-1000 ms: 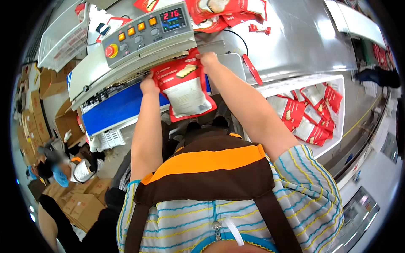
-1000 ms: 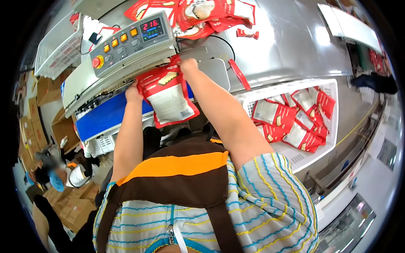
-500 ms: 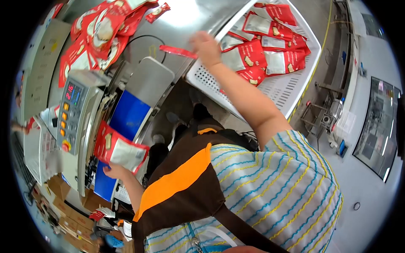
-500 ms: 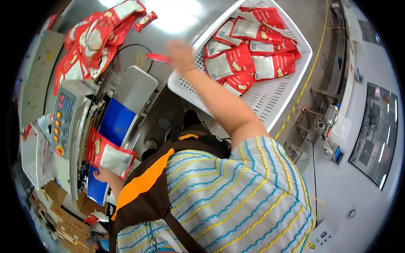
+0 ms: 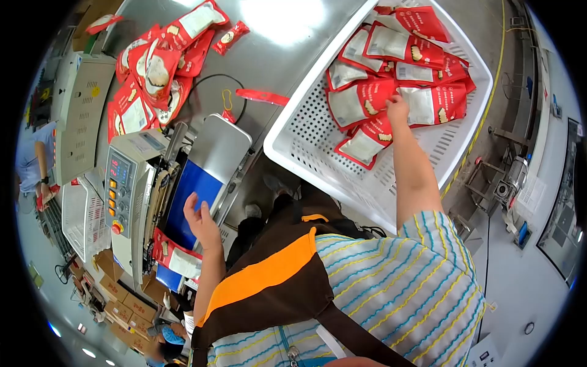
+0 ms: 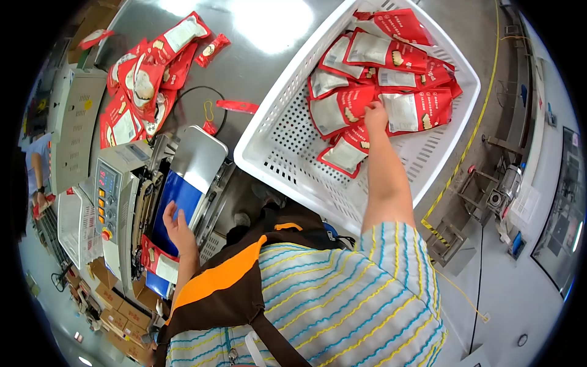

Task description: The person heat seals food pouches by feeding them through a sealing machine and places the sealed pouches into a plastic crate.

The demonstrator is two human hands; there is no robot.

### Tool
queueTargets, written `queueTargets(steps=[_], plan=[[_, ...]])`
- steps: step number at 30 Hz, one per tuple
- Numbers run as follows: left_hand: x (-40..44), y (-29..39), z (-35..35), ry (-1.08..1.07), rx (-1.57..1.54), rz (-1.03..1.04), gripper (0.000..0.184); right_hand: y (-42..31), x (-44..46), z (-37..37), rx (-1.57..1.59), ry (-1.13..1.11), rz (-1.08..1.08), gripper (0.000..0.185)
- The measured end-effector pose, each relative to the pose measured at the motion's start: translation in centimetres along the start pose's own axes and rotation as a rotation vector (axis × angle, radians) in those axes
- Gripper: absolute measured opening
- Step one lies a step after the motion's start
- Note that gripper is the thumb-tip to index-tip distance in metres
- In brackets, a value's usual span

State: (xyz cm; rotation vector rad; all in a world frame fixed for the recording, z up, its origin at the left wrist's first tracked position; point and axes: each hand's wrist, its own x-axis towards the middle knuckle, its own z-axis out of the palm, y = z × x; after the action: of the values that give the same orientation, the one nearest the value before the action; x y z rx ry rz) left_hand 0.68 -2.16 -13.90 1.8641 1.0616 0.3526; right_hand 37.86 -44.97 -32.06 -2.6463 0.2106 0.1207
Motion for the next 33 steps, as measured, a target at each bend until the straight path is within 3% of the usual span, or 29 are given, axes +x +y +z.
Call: queueTargets(steps=[2,3,4,5,6,9,10,12,16,19,20,23,24,25,27,30,33], plan=[[0.7,2.9,2.0,-0.084,-0.117,0.036,0.027,-5.5,-3.4,-3.0,0.291,-0.174,0.02,0.022],[1.2,4.0,3.3,-0.156,-0.216,0.025,0.026,-6.0,-4.6,-3.2,0.31,-0.157,-0.165,0.023],[1.7,5.1,4.6,-0.227,-0.315,0.014,0.024,-10.6,-7.4,-7.1,0.125,-0.134,-0.3,0.021],[1.8,7.0,5.9,-0.319,-0.387,-0.041,0.023,-13.1,-9.2,-9.5,0.114,-0.174,-0.363,0.019],[2.1,8.2,7.3,-0.412,-0.441,0.021,0.023,-14.8,-10.7,-11.5,0.061,-0.115,-0.555,0.017],[2.5,11.3,11.3,-0.615,-0.533,0.268,0.037,-21.5,-15.3,-19.5,0.015,-0.103,-0.851,0.009],[2.9,12.8,12.2,-0.62,-0.445,0.431,0.046,-23.5,-16.7,-21.9,0.058,-0.104,-0.92,0.009],[2.3,16.9,11.7,-0.642,-0.393,0.509,0.057,-27.1,-19.4,-26.2,0.095,-0.115,-1.101,0.011],[1.3,19.8,7.9,-0.486,-0.562,0.665,0.03,-31.3,-22.6,-28.7,0.154,-0.139,-1.349,0.013],[0.0,18.8,3.6,-0.299,-0.636,0.548,0.021,-32.9,-23.3,-26.9,0.337,-0.091,-1.348,0.014],[0.0,17.7,2.3,-0.218,-0.675,0.48,0.021,-32.6,-22.9,-25.9,0.406,-0.031,-1.373,0.024],[-0.6,16.1,-2.7,-0.109,-0.997,0.362,0.021,-35.0,-23.6,-22.2,0.7,0.108,-1.145,0.039],[-0.7,15.4,-4.0,-0.036,-0.99,0.36,0.022,-35.6,-24.0,-21.2,0.715,-0.13,-1.036,0.049],[-0.9,14.6,-5.2,-0.017,-0.984,0.385,0.021,-35.9,-24.2,-18.9,0.923,-0.443,-0.809,0.039],[-1.4,13.3,-7.3,0.017,-0.971,0.434,0.02,-37.3,-24.8,-16.2,1.089,-0.841,-0.664,0.028],[-1.3,10.3,-9.0,0.142,-0.954,0.403,0.02,-39.5,-26.0,-12.4,1.279,-1.013,-0.677,0.014],[-1.2,8.0,-10.9,0.248,-1.062,0.261,0.018,-41.3,-27.6,-10.1,1.436,-1.187,-0.329,0.008]])
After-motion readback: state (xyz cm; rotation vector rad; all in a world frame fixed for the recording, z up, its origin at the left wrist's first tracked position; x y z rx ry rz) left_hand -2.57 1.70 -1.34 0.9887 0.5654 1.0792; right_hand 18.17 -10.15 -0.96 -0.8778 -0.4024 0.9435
